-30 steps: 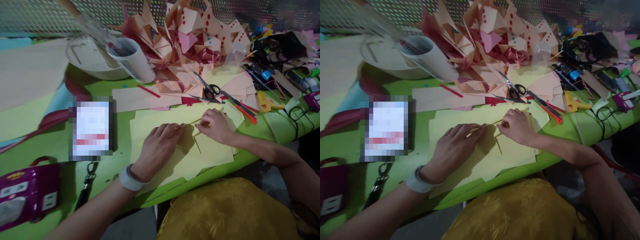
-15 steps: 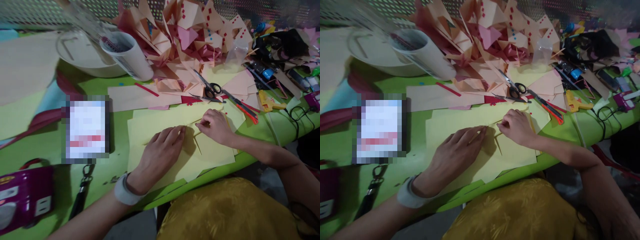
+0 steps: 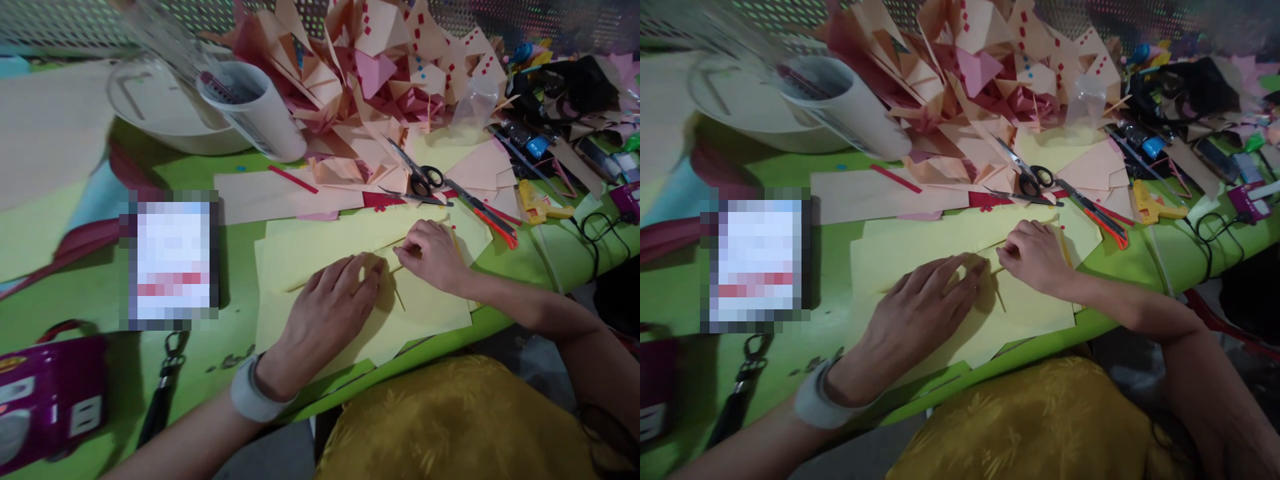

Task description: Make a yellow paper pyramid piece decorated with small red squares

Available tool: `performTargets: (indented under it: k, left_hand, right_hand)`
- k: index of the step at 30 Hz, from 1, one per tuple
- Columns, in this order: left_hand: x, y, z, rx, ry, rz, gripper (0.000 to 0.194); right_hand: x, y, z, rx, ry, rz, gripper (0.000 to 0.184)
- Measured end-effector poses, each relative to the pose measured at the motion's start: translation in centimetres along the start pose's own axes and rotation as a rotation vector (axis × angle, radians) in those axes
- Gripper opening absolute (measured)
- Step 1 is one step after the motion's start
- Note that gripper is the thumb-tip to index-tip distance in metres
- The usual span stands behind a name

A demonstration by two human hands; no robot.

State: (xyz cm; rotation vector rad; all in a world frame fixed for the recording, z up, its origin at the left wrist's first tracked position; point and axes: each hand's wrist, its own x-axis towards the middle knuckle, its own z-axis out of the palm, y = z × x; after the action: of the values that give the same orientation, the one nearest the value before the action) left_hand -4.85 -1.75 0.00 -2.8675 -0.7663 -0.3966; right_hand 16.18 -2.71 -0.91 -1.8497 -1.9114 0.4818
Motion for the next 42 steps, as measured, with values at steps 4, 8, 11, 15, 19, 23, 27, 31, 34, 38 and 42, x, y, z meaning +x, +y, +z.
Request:
performTargets:
  k: [4,8,11,15,19,23,27,31,34,38,42]
  left_hand:
    - [-0.16,0.04,0.05,0.007,-0.007,0.0,0.033]
    - [-0.05,0.09,0.13,0.015,-0.009,-0.007,0.031]
    - [0.05,0.1,0.18,0.007,-0.012,-0.004,0.031]
    - [0.02,0.05,0.2,-0.008,-0.017,-0.017,0.032]
    - [0.03,0.05,0.17,-0.008,-0.024,-0.025,0.031]
    - [0.13,0.07,0.08,0.006,-0.025,-0.02,0.031]
    - [0.17,0.06,-0.06,0.007,-0.036,-0.023,0.031]
    - [0.07,0.05,0.08,-0.046,-0.039,-0.055,0.032]
    - [-0.02,0.07,0.25,-0.092,-0.038,-0.082,0.034]
    - [0.08,0.1,0.11,-0.048,-0.036,-0.054,0.032]
    - [0.24,0.11,-0.13,-0.019,-0.042,-0.038,0.03]
  right_hand:
    - [0.06,-0.14,0.02,0.011,-0.017,0.006,0.02]
    - [-0.03,-0.16,-0.04,0.001,-0.018,0.002,0.02]
    - [0.01,-0.13,-0.12,0.002,-0.028,0.001,0.021]
    - [0.18,-0.13,-0.21,0.01,-0.044,0.001,0.021]
    - [0.22,-0.16,-0.2,0.009,-0.045,0.008,0.022]
    - [0.24,-0.27,-0.2,0.004,-0.056,0.018,0.02]
    - [0.26,-0.31,-0.22,-0.005,-0.065,0.026,0.019]
    - [0.24,-0.22,-0.19,-0.001,-0.049,0.014,0.019]
    - [0.25,-0.15,-0.14,-0.002,-0.043,0.003,0.019]
    - [0.28,-0.18,-0.12,-0.016,-0.041,0.001,0.018]
    - [0.26,-0.26,-0.14,-0.015,-0.042,0.0,0.019]
